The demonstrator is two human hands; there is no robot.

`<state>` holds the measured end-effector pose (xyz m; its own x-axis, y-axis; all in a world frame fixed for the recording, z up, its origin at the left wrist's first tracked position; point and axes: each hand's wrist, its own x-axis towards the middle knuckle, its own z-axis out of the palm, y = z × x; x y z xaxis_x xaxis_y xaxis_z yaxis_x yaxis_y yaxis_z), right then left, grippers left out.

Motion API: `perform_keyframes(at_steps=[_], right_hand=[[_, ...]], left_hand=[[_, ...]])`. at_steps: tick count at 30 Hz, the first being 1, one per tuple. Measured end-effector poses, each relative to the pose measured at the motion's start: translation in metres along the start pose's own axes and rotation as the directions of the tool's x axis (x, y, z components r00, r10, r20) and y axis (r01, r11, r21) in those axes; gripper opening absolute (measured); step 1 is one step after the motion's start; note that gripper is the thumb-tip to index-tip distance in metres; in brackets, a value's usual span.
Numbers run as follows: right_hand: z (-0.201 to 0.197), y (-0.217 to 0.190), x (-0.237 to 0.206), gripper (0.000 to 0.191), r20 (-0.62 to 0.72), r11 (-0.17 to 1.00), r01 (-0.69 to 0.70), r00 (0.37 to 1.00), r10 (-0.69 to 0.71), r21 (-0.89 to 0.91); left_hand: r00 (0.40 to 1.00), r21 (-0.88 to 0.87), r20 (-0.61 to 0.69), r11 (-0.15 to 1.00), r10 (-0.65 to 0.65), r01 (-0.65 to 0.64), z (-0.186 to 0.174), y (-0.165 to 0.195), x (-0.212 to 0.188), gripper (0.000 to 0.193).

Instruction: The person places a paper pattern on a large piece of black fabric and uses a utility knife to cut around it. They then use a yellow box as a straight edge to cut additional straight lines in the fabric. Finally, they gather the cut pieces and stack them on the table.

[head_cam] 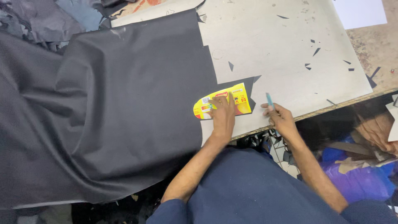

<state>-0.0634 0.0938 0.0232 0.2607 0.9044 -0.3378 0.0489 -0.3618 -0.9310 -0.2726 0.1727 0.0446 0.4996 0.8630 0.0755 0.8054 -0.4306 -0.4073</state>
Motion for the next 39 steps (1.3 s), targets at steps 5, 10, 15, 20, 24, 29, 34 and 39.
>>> perform_keyframes(at_steps=[5,10,15,20,24,29,34,39], right_hand=[[-0.003,-0.024,-0.003,0.041,-0.036,0.891,0.021,0.998,-0.042,-0.453],[0.039,-0.052,0.027,0.036,0.076,0.411,0.192,0.956,-0.283,-0.891],[0.061,-0.048,0.066,0.03,0.081,0.33,0.218,0.92,-0.384,-0.918],[0.057,-0.023,0.083,0.018,0.17,0.167,0.272,0.873,-0.457,-0.948],[0.056,-0.018,0.085,0.016,0.275,-0.005,0.324,0.796,-0.54,-0.946],[0.062,-0.014,0.091,0.018,0.272,0.023,0.328,0.82,-0.504,-0.945],[0.059,-0.002,0.057,0.009,0.222,0.035,0.258,0.884,-0.412,-0.965],[0.042,0.004,-0.049,0.017,0.15,0.14,0.154,0.988,-0.038,-0.978]], left_hand=[[0.967,0.032,0.247,0.998,-0.065,0.059,-0.021,0.016,0.007,0.083],[0.962,-0.088,0.266,0.992,-0.058,0.085,-0.028,0.012,0.009,0.073],[0.95,-0.122,0.312,0.992,0.012,0.028,-0.031,0.005,0.018,0.081],[0.927,-0.18,0.374,0.981,0.005,0.068,-0.033,0.008,0.023,0.086],[0.943,-0.041,0.332,0.999,-0.012,0.027,-0.039,0.01,0.026,0.101],[0.942,-0.121,0.335,0.992,-0.002,0.045,-0.034,0.011,0.031,0.096],[0.938,-0.039,0.34,0.998,0.064,-0.054,-0.021,0.02,0.039,0.098],[0.928,-0.161,0.349,0.967,-0.131,0.197,-0.017,0.031,0.043,0.089]])
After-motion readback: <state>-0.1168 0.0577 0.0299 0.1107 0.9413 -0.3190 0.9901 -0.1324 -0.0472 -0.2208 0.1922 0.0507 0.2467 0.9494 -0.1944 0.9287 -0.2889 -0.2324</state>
